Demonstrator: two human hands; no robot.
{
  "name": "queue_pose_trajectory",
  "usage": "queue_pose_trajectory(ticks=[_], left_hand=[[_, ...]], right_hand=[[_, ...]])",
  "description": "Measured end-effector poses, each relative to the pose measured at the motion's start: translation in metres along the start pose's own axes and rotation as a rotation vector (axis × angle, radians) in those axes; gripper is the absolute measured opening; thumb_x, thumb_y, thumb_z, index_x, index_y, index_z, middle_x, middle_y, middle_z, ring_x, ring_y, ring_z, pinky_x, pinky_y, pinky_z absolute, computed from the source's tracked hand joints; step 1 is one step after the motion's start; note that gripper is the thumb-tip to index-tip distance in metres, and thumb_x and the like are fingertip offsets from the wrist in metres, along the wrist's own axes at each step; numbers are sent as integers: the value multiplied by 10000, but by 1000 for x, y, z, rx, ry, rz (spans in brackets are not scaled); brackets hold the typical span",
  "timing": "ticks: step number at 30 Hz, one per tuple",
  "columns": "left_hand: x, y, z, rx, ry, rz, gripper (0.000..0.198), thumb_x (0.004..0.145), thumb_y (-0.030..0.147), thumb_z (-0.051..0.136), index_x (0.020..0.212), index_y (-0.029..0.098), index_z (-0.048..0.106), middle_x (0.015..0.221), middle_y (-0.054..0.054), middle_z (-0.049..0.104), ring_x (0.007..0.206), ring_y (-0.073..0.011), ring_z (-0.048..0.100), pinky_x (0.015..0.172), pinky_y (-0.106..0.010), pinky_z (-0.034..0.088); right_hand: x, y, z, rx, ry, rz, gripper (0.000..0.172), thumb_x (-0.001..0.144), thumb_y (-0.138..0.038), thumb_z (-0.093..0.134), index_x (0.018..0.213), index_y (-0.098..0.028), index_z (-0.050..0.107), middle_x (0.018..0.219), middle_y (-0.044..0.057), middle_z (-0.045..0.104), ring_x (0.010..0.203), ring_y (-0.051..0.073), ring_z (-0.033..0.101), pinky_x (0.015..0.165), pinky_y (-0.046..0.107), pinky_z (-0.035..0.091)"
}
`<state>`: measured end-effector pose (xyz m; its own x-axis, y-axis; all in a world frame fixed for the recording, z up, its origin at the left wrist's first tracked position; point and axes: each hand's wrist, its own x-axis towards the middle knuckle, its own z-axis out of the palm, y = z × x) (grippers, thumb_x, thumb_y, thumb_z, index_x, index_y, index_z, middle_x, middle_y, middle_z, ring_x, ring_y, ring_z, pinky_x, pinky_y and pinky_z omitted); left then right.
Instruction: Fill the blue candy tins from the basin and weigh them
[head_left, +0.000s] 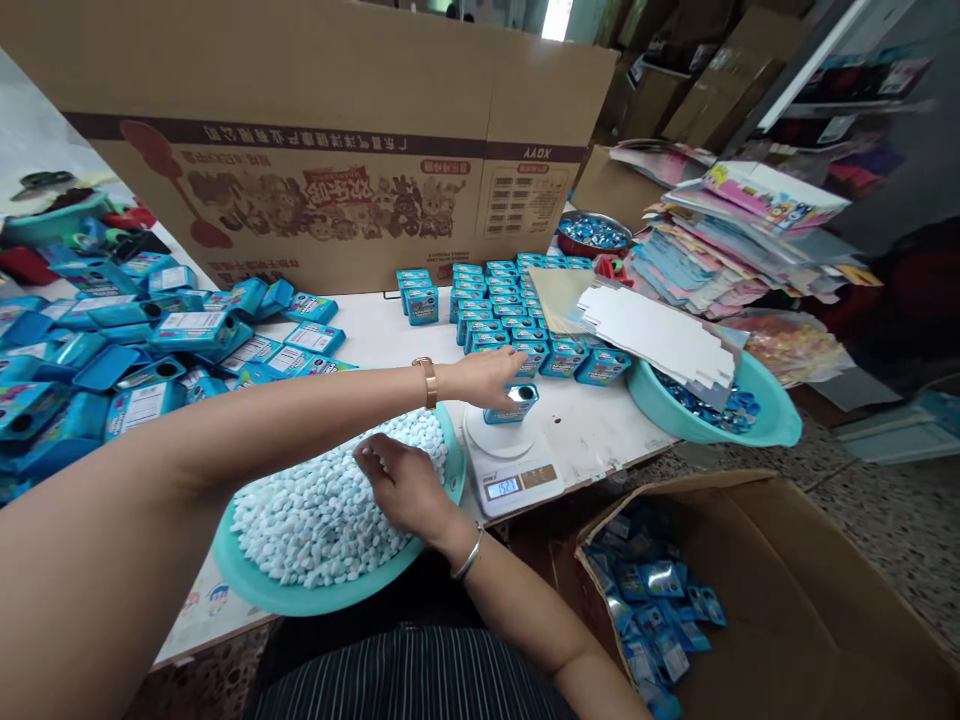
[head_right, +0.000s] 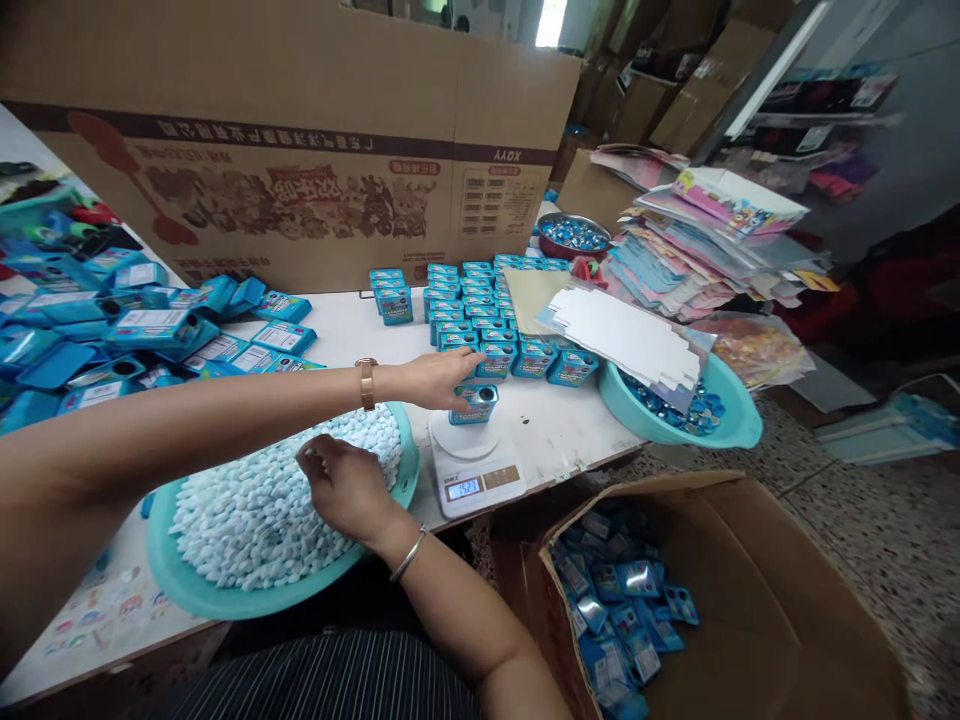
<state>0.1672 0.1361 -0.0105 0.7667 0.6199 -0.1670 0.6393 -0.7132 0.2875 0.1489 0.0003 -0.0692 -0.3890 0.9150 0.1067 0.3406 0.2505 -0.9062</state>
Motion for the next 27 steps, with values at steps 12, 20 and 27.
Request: queue_pose_trajectory(ticks=[12,20,27], left_hand=[[13,-15,-2,10,-23,-30,772,765,474,692,1405,152,406,1362,-188,540,1194,-327,548,906,-368,486],[22,-17,-6,-25,-58,-24,776,742,460,735,1398,173,433,1380,-182,552,1236,-343,537,956,-397,470],[21,-27,6,-102,-62,20,804,740,413,753,1412,119,422,1383,-190,565,1218,-318,569,958,-355,477]], right_hand=[[7,9,17,948,211,334,271,868,-477,582,817,-211,579,881,52,663,785,173,641,738,321,539],[-8,-6,3,83,125,-126,161,936,-219,455,931,-213,616,944,70,668,965,217,624,989,438,448],[-22,23,-81,974,780,103,202,902,-413,582,827,-225,579,637,-56,495,537,97,469,521,218,412]])
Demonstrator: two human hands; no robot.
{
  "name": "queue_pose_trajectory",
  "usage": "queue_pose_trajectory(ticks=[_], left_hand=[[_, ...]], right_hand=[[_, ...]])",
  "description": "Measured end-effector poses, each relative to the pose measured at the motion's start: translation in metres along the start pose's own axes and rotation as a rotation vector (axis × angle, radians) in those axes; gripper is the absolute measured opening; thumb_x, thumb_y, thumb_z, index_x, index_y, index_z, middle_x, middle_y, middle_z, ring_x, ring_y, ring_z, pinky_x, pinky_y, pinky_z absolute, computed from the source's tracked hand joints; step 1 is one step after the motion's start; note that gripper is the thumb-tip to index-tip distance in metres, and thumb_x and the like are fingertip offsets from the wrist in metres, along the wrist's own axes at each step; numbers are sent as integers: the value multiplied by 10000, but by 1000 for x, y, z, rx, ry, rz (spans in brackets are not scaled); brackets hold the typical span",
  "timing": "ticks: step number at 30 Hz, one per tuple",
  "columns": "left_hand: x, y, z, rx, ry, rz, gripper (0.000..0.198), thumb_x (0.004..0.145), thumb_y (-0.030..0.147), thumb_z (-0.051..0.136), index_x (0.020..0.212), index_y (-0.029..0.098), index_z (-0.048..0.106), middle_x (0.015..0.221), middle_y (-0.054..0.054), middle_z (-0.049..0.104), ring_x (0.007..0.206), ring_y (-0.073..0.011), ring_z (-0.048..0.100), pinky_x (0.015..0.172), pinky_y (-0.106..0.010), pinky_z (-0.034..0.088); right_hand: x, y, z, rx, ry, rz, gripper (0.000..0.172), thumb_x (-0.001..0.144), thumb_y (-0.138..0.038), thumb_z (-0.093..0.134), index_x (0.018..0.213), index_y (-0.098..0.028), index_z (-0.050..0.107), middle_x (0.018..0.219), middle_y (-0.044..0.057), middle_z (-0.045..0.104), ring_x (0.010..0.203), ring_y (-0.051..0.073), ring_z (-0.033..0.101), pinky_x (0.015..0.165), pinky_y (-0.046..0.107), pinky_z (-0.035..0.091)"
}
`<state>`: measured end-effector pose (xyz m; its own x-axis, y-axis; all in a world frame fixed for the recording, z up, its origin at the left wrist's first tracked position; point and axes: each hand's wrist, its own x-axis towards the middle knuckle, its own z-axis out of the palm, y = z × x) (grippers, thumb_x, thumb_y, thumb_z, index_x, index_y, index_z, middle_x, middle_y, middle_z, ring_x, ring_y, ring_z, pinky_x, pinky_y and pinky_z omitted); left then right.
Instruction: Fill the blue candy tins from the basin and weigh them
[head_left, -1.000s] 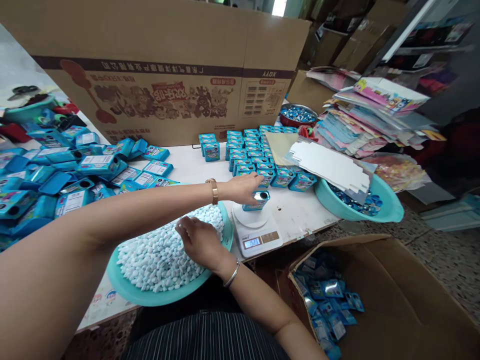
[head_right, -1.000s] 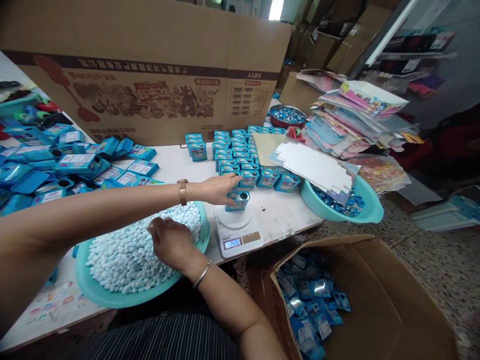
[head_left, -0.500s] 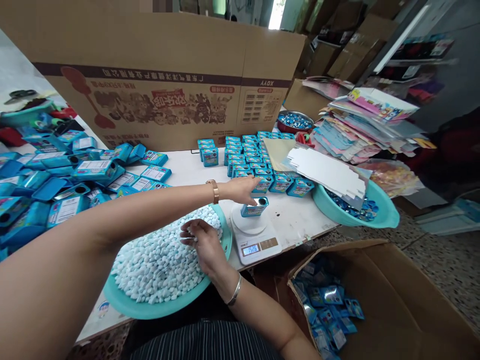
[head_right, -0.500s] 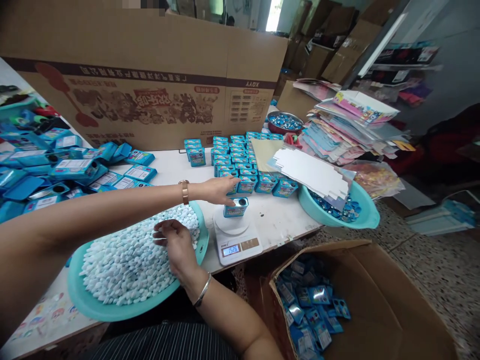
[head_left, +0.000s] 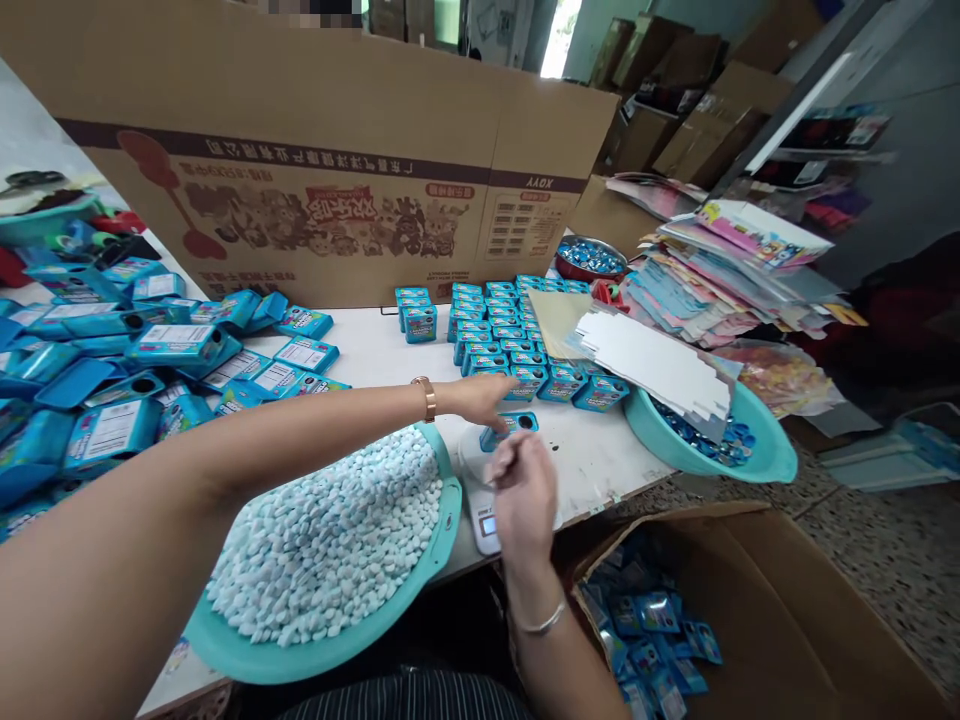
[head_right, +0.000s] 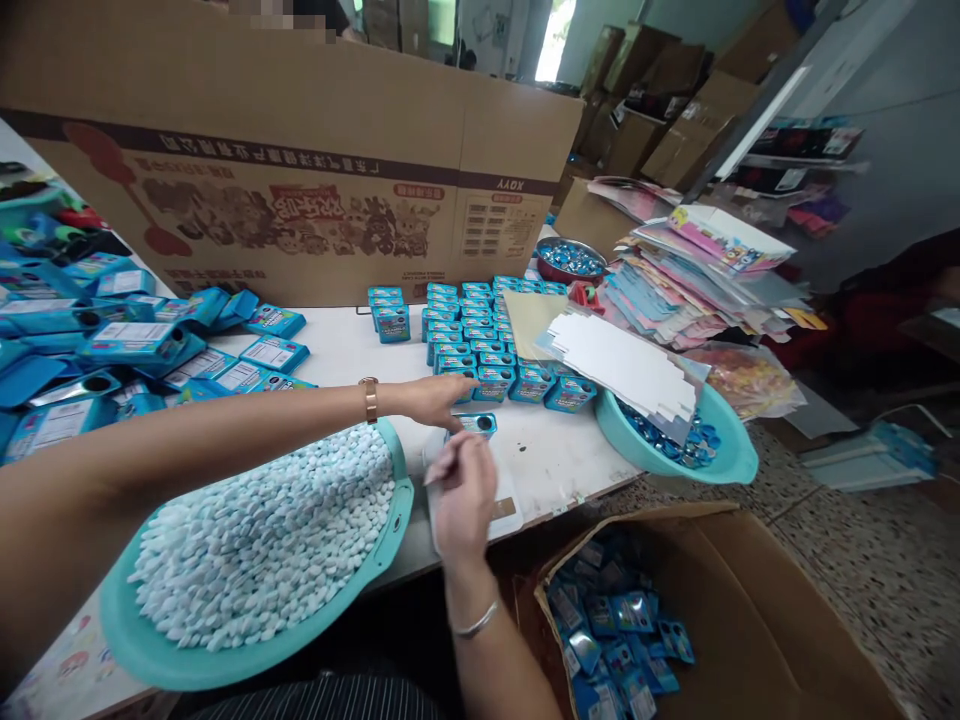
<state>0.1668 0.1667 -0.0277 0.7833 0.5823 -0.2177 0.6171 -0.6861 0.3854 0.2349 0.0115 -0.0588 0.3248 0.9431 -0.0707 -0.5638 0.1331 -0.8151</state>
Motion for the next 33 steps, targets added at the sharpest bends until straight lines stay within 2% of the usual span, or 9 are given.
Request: queue_pose_trajectory(ticks=[3,4,6,8,14,20,25,29,33], left_hand=[[1,-4,11,-79,12,16,844,718,427,774,1412,106,417,1368,-183,583,1201,-311,584,941,-336,484],[1,-5,14,-115,16,26,833,717,434,772,1401,107,426,1357,-176,593,1191,-306,592,935,-330,487],[1,-6,18,-177,23,44,806,729,445,756,1389,113,435,1348,-163,605,1173,-292,605,927,-317,491],[1,-7,21,-213,24,47,802,743,441,738,1403,118,418,1349,-152,606,1160,-273,614,925,-298,491],[2,-7,23,-268,14,34,713,736,423,718,1344,133,483,1288,-121,638,1064,-253,641,849,-277,498],[-1,-6,22,-289,-9,26,738,727,455,718,1345,123,487,1287,-123,632,1056,-250,641,843,-266,496],[-5,-9,23,-280,2,27,763,721,488,721,1364,160,473,1285,-108,638,1076,-248,634,865,-278,494],[-6,-12,24,-278,10,31,734,722,480,717,1336,150,487,1274,-113,640,1075,-247,631,857,-279,494],[-8,-15,23,-292,24,28,689,713,492,723,1276,153,517,1259,-113,643,1066,-249,629,829,-278,494]], right_hand=[[46,-22,-25,104,160,-57,117,790,-313,633,779,-204,590,752,-19,608,681,111,580,650,247,510],[59,-26,-32,104,181,-52,83,759,-270,626,793,-198,606,793,-8,634,733,118,605,721,271,536],[79,-29,-41,86,191,-50,119,719,-217,605,831,-188,635,843,4,656,808,129,629,847,318,545],[89,-28,-46,64,193,-87,138,708,-204,602,836,-186,650,842,0,656,828,128,634,909,336,532],[95,-20,-44,39,218,-129,97,700,-208,601,775,-189,660,795,-21,654,811,110,631,876,283,507],[97,-15,-41,-40,150,-231,94,720,-210,572,750,-194,659,771,-23,654,827,126,644,901,295,482],[99,-13,-39,-38,143,-214,110,728,-196,542,749,-190,650,777,-10,668,826,130,646,886,292,487],[98,-20,-34,0,158,-189,118,735,-196,531,757,-191,647,765,-17,665,787,112,648,834,265,507],[94,-39,-33,54,174,-187,121,746,-197,517,760,-190,637,753,-19,657,767,106,657,805,260,539]])
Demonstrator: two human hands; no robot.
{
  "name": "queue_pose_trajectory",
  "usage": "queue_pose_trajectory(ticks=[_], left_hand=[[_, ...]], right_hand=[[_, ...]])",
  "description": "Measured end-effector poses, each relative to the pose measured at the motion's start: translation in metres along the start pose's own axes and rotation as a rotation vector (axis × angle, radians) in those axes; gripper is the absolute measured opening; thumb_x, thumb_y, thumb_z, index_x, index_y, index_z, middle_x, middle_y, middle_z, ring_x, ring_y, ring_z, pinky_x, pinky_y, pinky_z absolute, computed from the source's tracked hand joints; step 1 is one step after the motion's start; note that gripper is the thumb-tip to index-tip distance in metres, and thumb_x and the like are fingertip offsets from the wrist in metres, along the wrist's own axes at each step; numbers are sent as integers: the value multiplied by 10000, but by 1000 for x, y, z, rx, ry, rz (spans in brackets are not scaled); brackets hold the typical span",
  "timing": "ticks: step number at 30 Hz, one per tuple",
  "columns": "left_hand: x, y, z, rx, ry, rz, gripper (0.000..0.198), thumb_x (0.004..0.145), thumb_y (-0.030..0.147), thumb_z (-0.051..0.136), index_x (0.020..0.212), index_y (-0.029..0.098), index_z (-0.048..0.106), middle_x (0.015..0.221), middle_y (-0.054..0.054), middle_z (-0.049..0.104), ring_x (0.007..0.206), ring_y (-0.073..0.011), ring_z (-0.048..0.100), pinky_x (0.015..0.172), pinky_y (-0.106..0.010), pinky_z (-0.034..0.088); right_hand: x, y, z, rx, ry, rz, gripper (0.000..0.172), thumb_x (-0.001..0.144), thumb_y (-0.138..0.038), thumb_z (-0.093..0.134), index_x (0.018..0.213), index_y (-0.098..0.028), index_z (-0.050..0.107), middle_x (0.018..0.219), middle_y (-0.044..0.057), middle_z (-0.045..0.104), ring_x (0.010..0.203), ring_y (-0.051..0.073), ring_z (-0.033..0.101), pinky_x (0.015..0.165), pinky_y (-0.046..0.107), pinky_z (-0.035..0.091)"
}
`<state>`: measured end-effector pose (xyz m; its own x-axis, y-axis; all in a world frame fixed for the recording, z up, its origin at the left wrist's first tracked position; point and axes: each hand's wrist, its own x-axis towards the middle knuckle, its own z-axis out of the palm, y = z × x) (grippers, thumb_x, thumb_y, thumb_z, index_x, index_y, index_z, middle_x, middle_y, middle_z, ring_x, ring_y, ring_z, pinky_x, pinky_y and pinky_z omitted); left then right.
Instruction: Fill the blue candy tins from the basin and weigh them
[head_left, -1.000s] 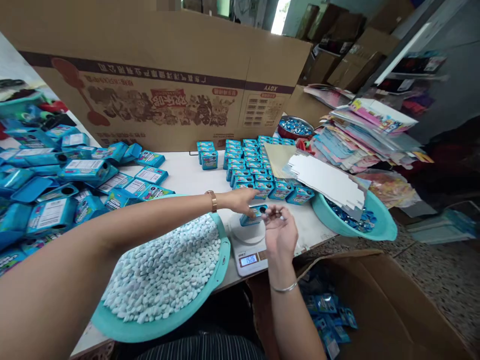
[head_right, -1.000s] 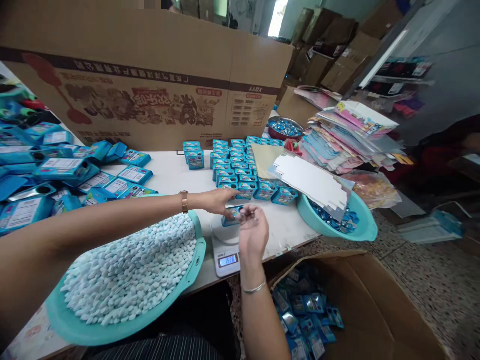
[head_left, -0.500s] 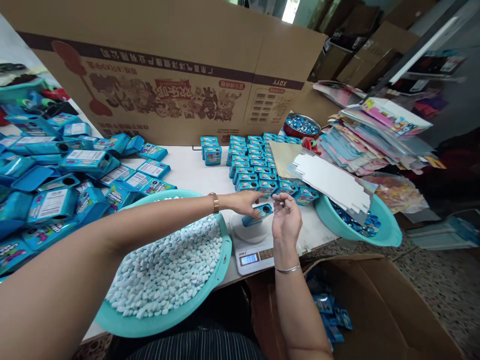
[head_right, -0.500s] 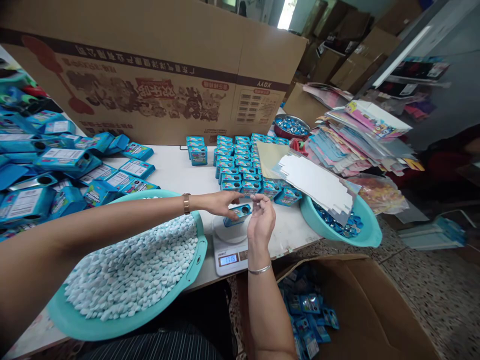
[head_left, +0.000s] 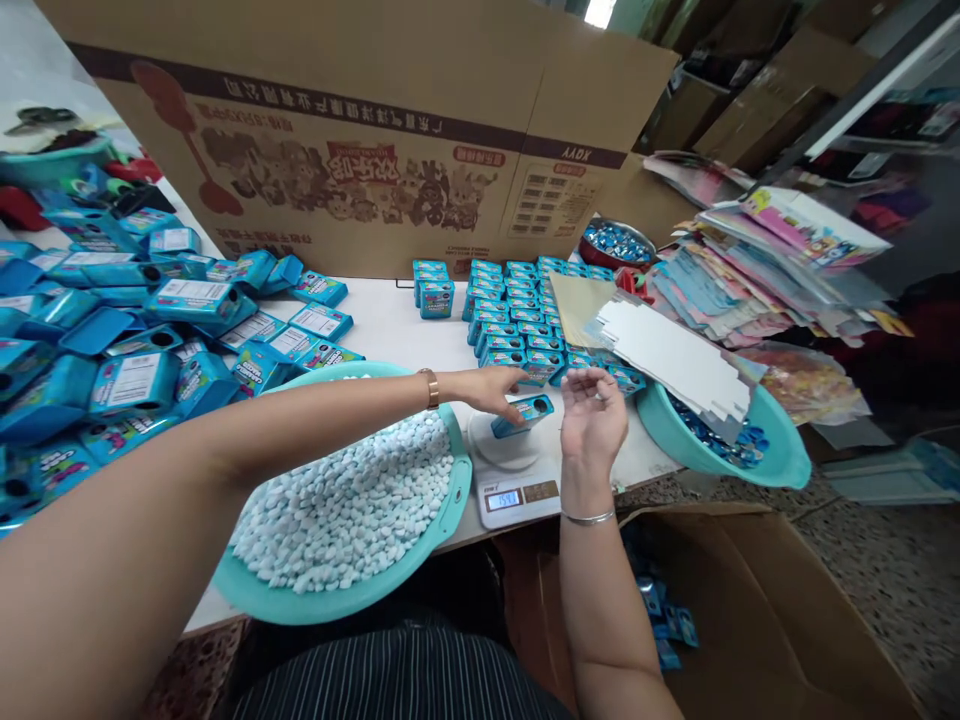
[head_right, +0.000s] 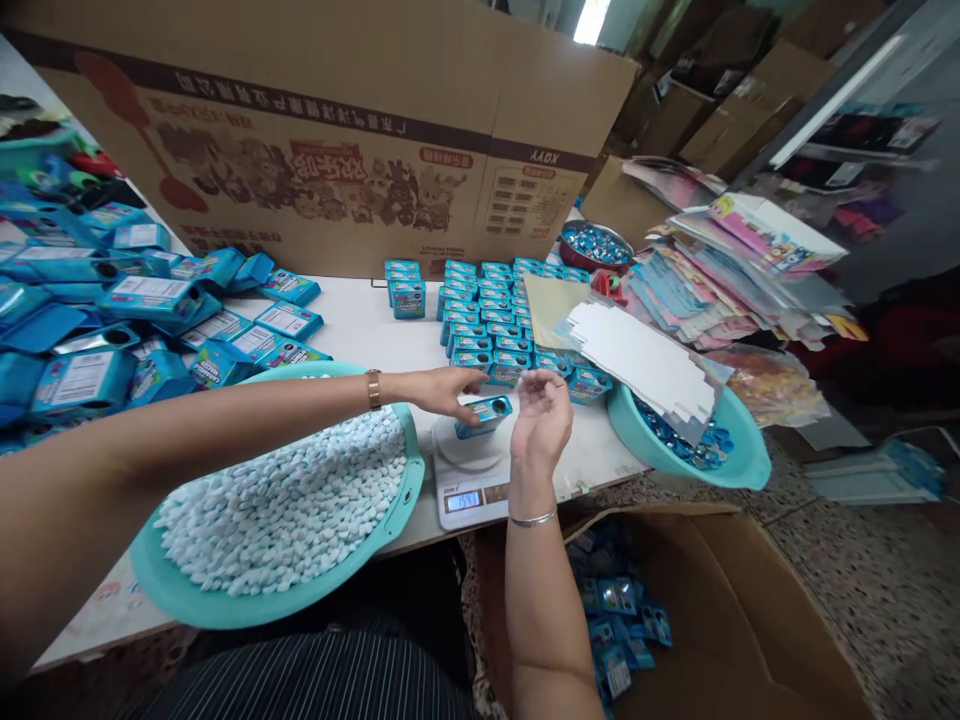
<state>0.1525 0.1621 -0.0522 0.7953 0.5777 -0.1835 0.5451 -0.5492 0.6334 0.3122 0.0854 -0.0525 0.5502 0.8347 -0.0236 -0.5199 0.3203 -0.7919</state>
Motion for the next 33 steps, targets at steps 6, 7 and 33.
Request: queue_pose_trajectory(ticks=[6,7,33], left_hand=[[-5,5,-1,6,45,19,685,733,527,726,1265,147,521,1278,-126,631,1112,-260,622,843,-281,492],[-5,8,0,15,45,20,692,743,526,723,1278,141,515,1293,-131,624,1128,-259,618,855,-280,491],[-13,-11,-35,409,167,-313,323,814,310,587,1115,193,583,1112,-124,691,995,-320,673,745,-356,526]], right_hand=[[4,-30,-14,110,107,26,95,766,-185,519,792,-188,610,706,-31,599,668,95,622,708,251,578],[4,-33,-18,128,136,37,91,768,-179,522,797,-187,607,702,-35,589,645,88,607,678,235,574],[-1,-7,-59,98,185,45,113,705,-224,646,802,-185,604,730,-46,568,619,76,567,602,207,533]])
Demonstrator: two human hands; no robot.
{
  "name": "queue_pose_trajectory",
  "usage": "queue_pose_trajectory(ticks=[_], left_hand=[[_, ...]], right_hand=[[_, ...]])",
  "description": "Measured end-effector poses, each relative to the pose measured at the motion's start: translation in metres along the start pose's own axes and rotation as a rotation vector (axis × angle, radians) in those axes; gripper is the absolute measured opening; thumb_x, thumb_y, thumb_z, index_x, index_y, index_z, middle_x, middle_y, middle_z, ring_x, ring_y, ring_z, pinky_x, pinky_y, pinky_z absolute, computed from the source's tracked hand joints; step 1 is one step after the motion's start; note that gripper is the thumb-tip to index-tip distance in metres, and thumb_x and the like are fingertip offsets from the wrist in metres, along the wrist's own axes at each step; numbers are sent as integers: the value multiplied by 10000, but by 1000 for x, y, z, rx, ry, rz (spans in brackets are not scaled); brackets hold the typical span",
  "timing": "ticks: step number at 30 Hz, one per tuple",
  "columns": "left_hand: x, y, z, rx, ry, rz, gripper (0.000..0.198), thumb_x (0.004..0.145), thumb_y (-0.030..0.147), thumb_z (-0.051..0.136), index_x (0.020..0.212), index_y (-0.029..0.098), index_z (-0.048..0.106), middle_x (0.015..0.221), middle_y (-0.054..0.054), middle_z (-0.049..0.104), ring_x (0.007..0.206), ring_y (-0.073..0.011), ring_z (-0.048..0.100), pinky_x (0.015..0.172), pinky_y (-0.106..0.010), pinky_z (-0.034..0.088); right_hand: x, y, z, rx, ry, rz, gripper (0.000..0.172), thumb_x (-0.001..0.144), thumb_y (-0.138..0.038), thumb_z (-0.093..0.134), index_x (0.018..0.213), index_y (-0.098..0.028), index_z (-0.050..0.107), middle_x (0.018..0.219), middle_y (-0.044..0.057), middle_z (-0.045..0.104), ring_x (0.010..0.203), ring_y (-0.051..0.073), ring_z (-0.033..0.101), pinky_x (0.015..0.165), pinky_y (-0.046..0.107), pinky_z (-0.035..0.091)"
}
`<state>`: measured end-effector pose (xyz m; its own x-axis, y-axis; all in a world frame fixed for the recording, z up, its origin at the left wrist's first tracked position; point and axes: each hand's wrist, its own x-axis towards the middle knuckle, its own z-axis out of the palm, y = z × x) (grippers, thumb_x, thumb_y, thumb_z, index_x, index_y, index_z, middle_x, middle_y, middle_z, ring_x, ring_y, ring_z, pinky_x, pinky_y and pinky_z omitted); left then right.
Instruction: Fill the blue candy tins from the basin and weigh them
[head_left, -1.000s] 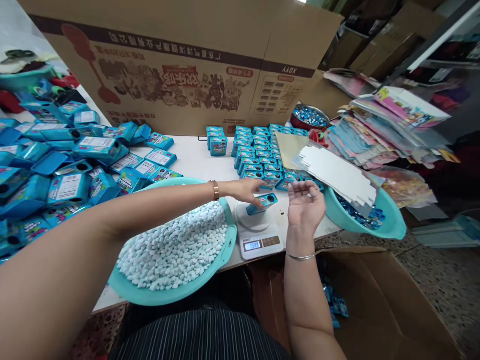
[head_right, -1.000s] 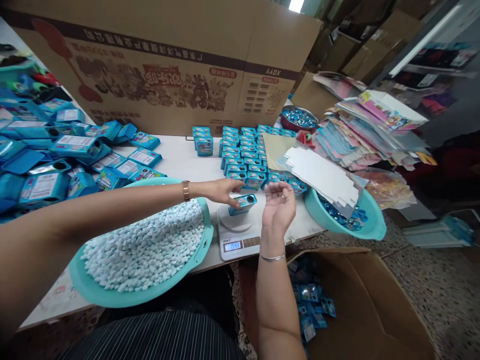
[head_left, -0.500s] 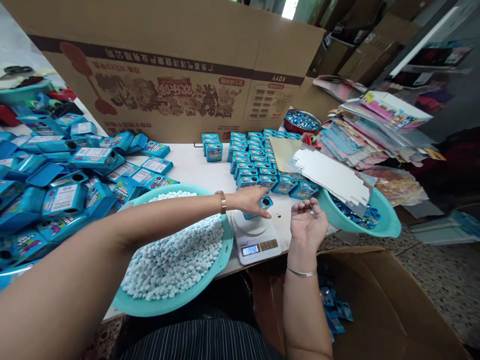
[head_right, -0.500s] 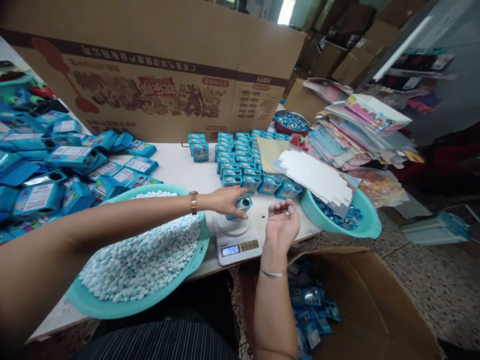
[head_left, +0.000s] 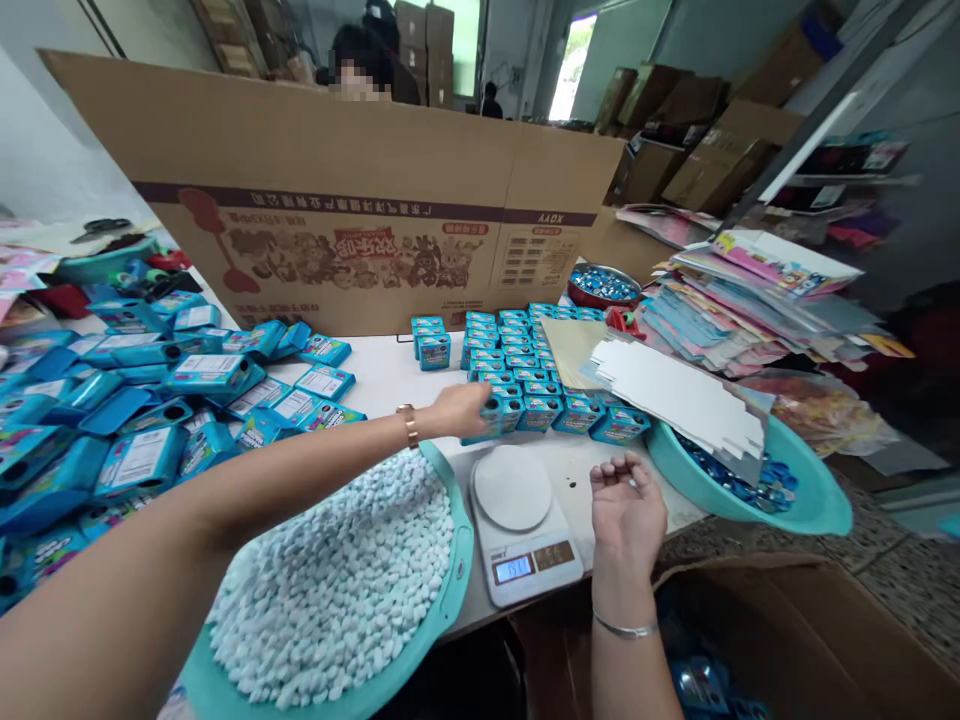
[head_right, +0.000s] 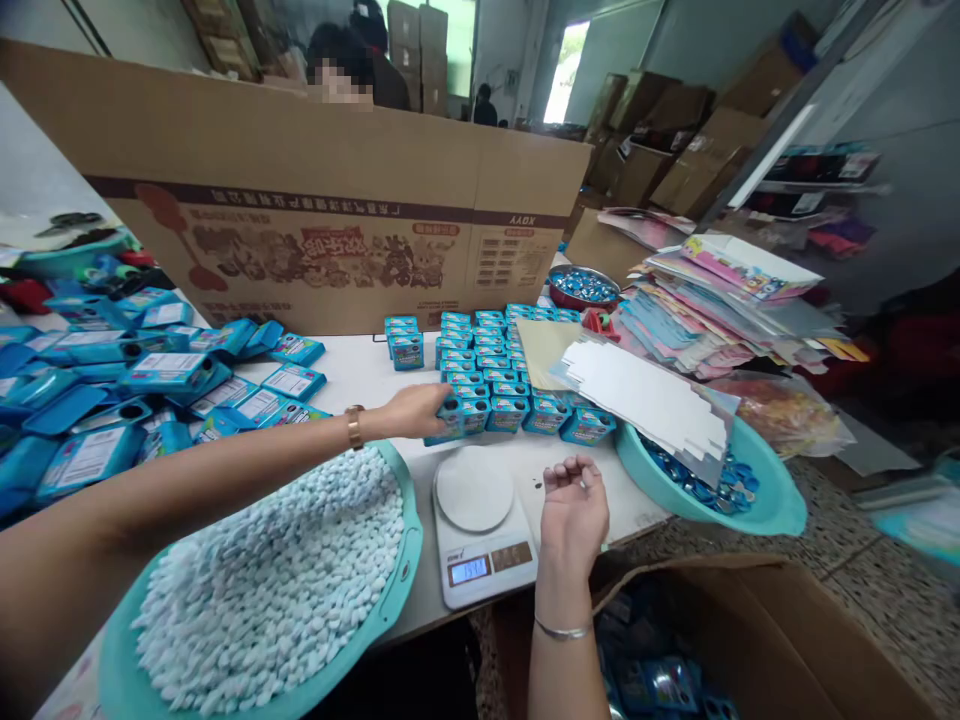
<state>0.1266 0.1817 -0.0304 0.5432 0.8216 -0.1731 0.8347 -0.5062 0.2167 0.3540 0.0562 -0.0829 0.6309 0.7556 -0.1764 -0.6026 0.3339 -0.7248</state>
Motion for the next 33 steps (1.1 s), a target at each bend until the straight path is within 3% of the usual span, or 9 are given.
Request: queue_pose_trajectory(ticks=[7,10,13,17,19,21,25,29,33], left_hand=[[40,-81,-5,110,77,-201,303,864,250,617,1153,161,595,1248,-160,595,1113,-292,604,856,-383,528],[57,-95,0,121,130,-207,346,921,323,616,1224,162,572,1306,-133,558,1195,-283,549,949,-450,510],[67,-101,-2,121,223,-202,543,881,270,654,1377,158,464,1398,-180,499,1312,-323,460,1059,-468,438],[56,-118,-30,115,358,-279,826,863,274,649,1527,126,181,1565,-217,281,1458,-322,259,1183,-399,277],[38,-141,-53,113,384,-374,801,911,348,586,1529,98,141,1568,-229,253,1456,-323,253,1178,-395,275],[9,-173,-78,109,350,-467,731,912,373,581,1498,104,236,1528,-224,320,1419,-323,320,1137,-385,332],[-75,-227,-103,89,172,-567,642,819,394,682,1377,154,474,1401,-172,518,1289,-322,498,1062,-366,418],[-155,-240,-77,65,0,-533,595,736,348,730,1293,209,573,1288,-119,640,1210,-311,580,1009,-342,457],[-197,-233,-19,37,-53,-526,790,678,352,771,1398,214,477,1337,-162,620,1234,-350,580,973,-368,481]], right_hand=[[4,26,-17,-75,-14,21,166,719,-310,692,821,-206,613,724,-40,573,602,104,577,573,247,543],[8,37,-24,-102,-22,16,149,716,-306,694,816,-218,627,720,-33,584,594,113,578,552,256,544],[12,42,-27,-155,-84,-20,114,737,-307,674,813,-230,640,720,-23,597,592,127,583,539,272,546],[5,41,-15,-167,-72,39,112,709,-299,690,789,-226,663,720,-15,593,591,128,571,523,269,528],[-6,42,-2,-191,-104,83,131,694,-307,705,785,-221,666,721,-20,590,601,117,565,541,251,520],[-25,47,14,-271,-206,104,170,700,-333,721,823,-225,676,741,-21,606,624,114,569,583,245,520],[-75,72,45,-720,-622,51,260,802,-437,683,957,-230,712,860,33,685,779,187,637,758,346,548],[-117,100,69,-1199,-1250,-221,409,897,-416,563,1252,-241,666,1272,126,652,1237,308,553,1098,529,403],[-140,111,88,-1633,-1474,-355,655,904,-461,562,1508,-238,438,1545,176,423,1427,371,362,1150,599,299]])
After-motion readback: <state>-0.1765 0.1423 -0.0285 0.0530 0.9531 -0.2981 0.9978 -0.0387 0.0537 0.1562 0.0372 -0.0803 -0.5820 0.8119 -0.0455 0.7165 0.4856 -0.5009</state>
